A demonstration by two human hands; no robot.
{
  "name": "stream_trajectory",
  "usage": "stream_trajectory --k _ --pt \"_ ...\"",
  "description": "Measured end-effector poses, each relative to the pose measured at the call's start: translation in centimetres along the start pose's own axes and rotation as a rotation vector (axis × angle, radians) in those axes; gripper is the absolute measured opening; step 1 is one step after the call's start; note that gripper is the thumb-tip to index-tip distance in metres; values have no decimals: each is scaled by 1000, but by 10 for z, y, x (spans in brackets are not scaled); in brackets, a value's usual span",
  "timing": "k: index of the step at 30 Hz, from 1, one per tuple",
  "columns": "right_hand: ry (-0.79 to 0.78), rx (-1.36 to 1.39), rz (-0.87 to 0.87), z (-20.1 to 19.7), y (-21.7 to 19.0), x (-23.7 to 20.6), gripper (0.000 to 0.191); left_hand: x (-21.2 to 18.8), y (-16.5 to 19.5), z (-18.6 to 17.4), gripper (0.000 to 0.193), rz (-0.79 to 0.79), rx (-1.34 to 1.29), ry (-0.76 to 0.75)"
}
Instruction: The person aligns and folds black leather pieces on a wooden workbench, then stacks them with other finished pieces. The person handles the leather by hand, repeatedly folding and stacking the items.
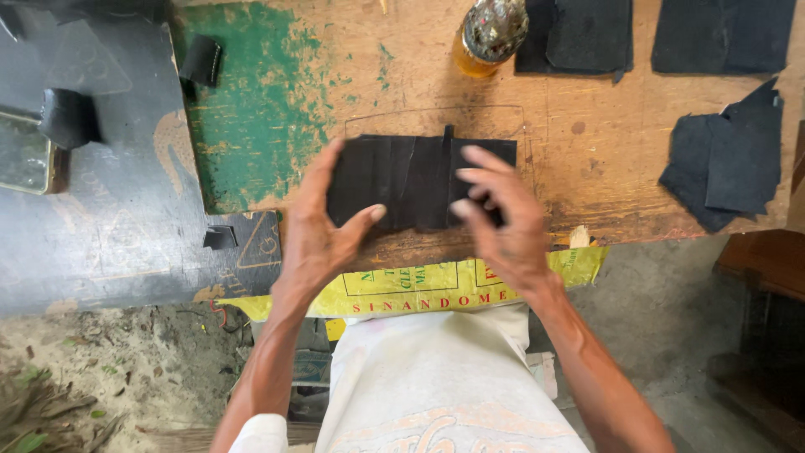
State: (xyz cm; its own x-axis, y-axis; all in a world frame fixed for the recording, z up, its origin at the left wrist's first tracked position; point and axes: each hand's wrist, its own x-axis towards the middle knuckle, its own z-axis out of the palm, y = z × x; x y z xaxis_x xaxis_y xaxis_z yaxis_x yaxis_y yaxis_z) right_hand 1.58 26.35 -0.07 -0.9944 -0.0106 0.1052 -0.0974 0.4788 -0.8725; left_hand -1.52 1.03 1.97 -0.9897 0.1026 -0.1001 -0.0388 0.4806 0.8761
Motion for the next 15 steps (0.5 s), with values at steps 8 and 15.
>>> stream_trajectory --k 8,15 --pt "344 242 225 -43 48 -51 14 -30 -17 -40 67 -363 -320 123" --pt "268 154 190 -24 43 -53 23 -61 -29 -7 38 -331 -324 87"
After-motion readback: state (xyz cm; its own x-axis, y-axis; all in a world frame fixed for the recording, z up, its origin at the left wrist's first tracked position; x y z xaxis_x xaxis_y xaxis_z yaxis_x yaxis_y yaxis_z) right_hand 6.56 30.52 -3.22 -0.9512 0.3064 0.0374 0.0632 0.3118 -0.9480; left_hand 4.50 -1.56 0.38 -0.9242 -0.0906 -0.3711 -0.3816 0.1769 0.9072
